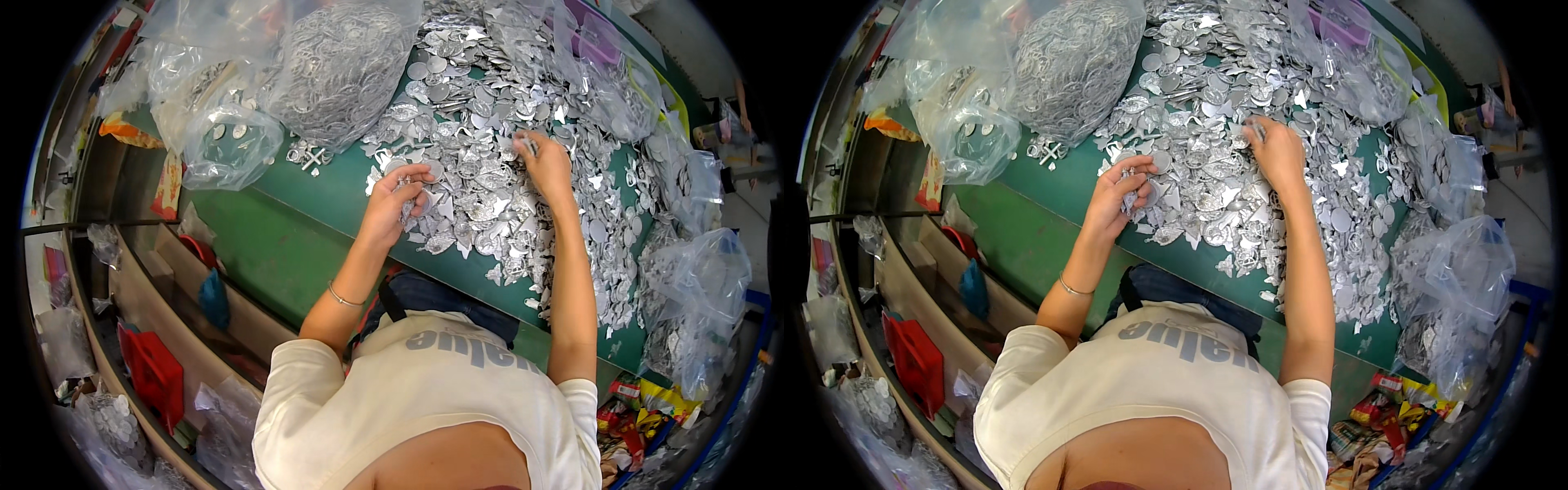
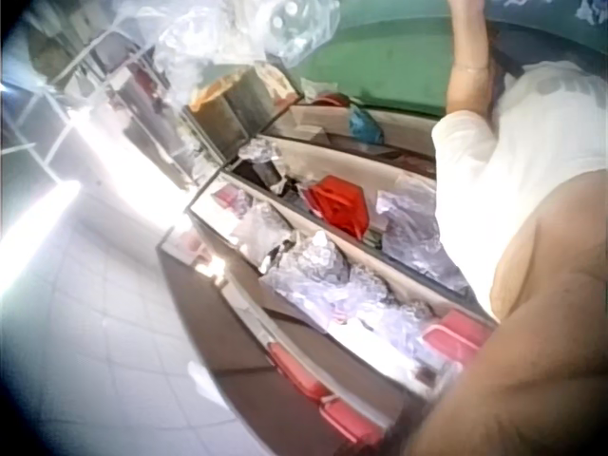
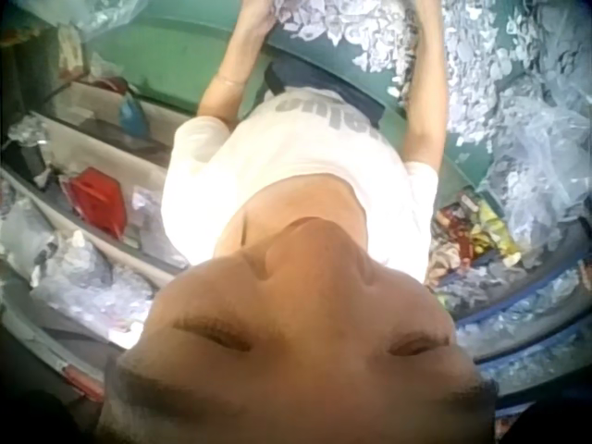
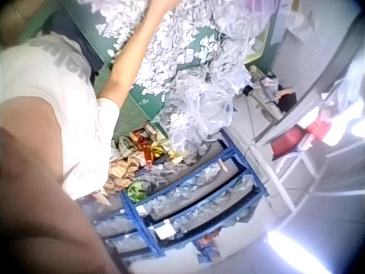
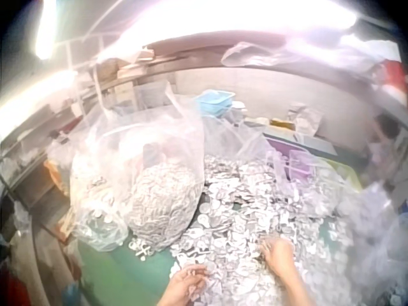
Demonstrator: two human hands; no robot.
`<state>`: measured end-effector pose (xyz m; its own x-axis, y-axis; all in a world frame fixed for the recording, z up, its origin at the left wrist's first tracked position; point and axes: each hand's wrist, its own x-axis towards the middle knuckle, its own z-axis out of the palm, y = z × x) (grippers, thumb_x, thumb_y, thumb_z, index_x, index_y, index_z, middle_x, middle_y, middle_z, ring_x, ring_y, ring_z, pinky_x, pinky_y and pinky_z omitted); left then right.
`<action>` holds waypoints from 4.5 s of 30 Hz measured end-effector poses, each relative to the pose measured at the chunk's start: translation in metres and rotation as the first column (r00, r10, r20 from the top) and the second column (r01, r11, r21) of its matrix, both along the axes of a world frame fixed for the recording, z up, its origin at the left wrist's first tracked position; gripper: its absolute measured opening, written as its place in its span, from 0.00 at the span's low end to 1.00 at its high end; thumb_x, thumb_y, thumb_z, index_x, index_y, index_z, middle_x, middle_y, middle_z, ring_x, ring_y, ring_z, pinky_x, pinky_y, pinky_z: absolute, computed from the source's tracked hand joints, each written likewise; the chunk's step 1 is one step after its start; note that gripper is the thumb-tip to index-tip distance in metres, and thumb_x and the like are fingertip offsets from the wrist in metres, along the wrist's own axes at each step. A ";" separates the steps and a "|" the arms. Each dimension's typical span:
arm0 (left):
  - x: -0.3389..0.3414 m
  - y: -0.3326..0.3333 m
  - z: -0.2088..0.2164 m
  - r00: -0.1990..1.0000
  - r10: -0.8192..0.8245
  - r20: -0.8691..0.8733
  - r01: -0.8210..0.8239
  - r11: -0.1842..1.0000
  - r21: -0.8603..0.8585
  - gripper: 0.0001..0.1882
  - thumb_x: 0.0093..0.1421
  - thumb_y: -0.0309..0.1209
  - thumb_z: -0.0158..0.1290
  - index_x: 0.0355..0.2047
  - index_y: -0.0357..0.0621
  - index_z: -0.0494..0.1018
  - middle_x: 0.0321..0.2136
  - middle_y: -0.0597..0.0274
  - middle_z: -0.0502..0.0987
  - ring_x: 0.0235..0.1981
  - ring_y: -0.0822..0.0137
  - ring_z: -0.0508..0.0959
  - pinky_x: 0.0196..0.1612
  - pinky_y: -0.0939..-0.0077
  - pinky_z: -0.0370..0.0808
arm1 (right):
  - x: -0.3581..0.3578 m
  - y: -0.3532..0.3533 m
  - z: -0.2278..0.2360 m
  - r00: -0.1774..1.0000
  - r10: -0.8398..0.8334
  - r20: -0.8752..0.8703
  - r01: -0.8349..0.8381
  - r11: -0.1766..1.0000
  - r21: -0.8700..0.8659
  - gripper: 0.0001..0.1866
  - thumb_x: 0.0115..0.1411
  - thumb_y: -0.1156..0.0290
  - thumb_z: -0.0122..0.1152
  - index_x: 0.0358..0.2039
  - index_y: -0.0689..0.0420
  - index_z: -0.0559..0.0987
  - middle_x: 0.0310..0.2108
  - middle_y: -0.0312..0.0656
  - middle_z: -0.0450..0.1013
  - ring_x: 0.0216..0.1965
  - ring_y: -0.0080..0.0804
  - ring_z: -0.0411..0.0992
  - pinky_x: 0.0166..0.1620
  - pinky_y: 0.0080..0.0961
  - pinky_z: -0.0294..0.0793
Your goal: The person picks up and counts small silver butterfly-shaped metal parts from a large pile on a green table and places them into plastic bags.
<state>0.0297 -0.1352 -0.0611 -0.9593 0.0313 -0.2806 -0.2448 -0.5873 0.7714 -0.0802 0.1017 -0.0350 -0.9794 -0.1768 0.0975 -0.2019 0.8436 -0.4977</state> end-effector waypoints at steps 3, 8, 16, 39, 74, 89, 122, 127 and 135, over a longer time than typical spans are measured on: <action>-0.001 0.003 0.004 0.997 -0.068 0.020 0.071 0.982 -0.175 0.12 0.54 0.20 0.48 0.41 0.36 0.71 0.30 0.59 0.74 0.20 0.77 0.67 0.20 0.86 0.61 | 0.001 0.003 -0.005 0.992 0.128 -0.014 -0.124 0.978 0.166 0.12 0.51 0.62 0.60 0.36 0.51 0.78 0.31 0.47 0.74 0.32 0.48 0.72 0.34 0.38 0.70; -0.001 0.008 -0.007 0.955 -0.072 -0.287 -0.174 0.648 -0.742 0.11 0.52 0.21 0.52 0.38 0.37 0.74 0.28 0.65 0.74 0.26 0.76 0.70 0.29 0.85 0.66 | 0.012 0.007 0.002 0.983 0.101 -0.152 -0.076 0.984 0.161 0.11 0.48 0.64 0.64 0.32 0.53 0.77 0.33 0.45 0.74 0.33 0.45 0.72 0.35 0.36 0.70; -0.002 0.017 -0.002 0.933 -0.065 -0.354 -0.248 0.597 -0.763 0.13 0.50 0.20 0.53 0.38 0.38 0.74 0.28 0.62 0.74 0.32 0.71 0.72 0.39 0.80 0.68 | 0.027 0.031 0.022 0.788 0.321 0.526 0.260 0.601 -0.756 0.12 0.55 0.64 0.60 0.28 0.62 0.74 0.21 0.35 0.69 0.23 0.26 0.67 0.27 0.25 0.66; 0.017 0.032 0.006 0.921 -0.141 -0.364 -0.274 0.431 -0.860 0.13 0.47 0.22 0.57 0.35 0.41 0.73 0.30 0.58 0.71 0.33 0.56 0.74 0.36 0.70 0.70 | 0.068 0.022 0.009 0.814 0.397 0.424 0.394 0.159 -0.905 0.10 0.61 0.65 0.50 0.34 0.60 0.70 0.28 0.42 0.72 0.18 0.18 0.63 0.18 0.14 0.59; 0.051 0.037 0.000 0.929 -0.324 0.181 0.315 0.946 0.075 0.06 0.56 0.29 0.51 0.31 0.41 0.68 0.22 0.64 0.66 0.24 0.74 0.67 0.18 0.82 0.63 | 0.100 0.032 0.002 0.821 0.457 0.344 0.504 -0.295 -0.812 0.15 0.51 0.74 0.48 0.41 0.58 0.67 0.30 0.48 0.69 0.25 0.32 0.67 0.13 0.14 0.58; 0.067 0.136 0.011 0.971 0.206 0.120 -0.235 0.907 0.350 0.09 0.56 0.22 0.45 0.38 0.34 0.69 0.35 0.56 0.73 0.37 0.68 0.74 0.43 0.74 0.70 | 0.163 -0.036 0.003 0.907 -0.123 0.402 0.344 -0.335 -0.877 0.23 0.53 0.78 0.42 0.52 0.64 0.62 0.34 0.41 0.65 0.35 0.29 0.65 0.44 0.25 0.66; 0.037 0.167 0.066 0.447 -0.296 -0.844 -0.543 0.661 -0.518 0.22 0.53 0.16 0.40 0.50 0.32 0.60 0.51 0.47 0.60 0.56 0.51 0.59 0.59 0.59 0.53 | 0.216 0.195 0.104 0.814 -0.581 -0.021 -0.333 -0.436 -0.836 0.09 0.60 0.67 0.52 0.39 0.53 0.69 0.43 0.46 0.69 0.33 0.32 0.72 0.27 0.22 0.73; 0.045 0.137 0.046 0.638 -0.316 -0.702 -0.503 0.519 -0.691 0.18 0.53 0.17 0.44 0.46 0.35 0.66 0.49 0.50 0.63 0.54 0.54 0.62 0.57 0.63 0.56 | 0.226 0.369 0.152 0.462 -0.871 -0.167 0.157 0.265 -0.951 0.14 0.54 0.65 0.59 0.39 0.57 0.72 0.37 0.45 0.73 0.27 0.30 0.72 0.29 0.24 0.73; 0.051 0.111 0.032 0.720 -0.403 -0.564 -0.428 0.382 -0.819 0.17 0.51 0.17 0.47 0.43 0.36 0.68 0.45 0.48 0.65 0.50 0.50 0.64 0.53 0.63 0.60 | 0.255 0.479 0.081 0.668 -0.700 -0.254 0.740 0.589 0.324 0.31 0.45 0.53 0.65 0.45 0.61 0.72 0.45 0.55 0.69 0.46 0.48 0.68 0.48 0.37 0.66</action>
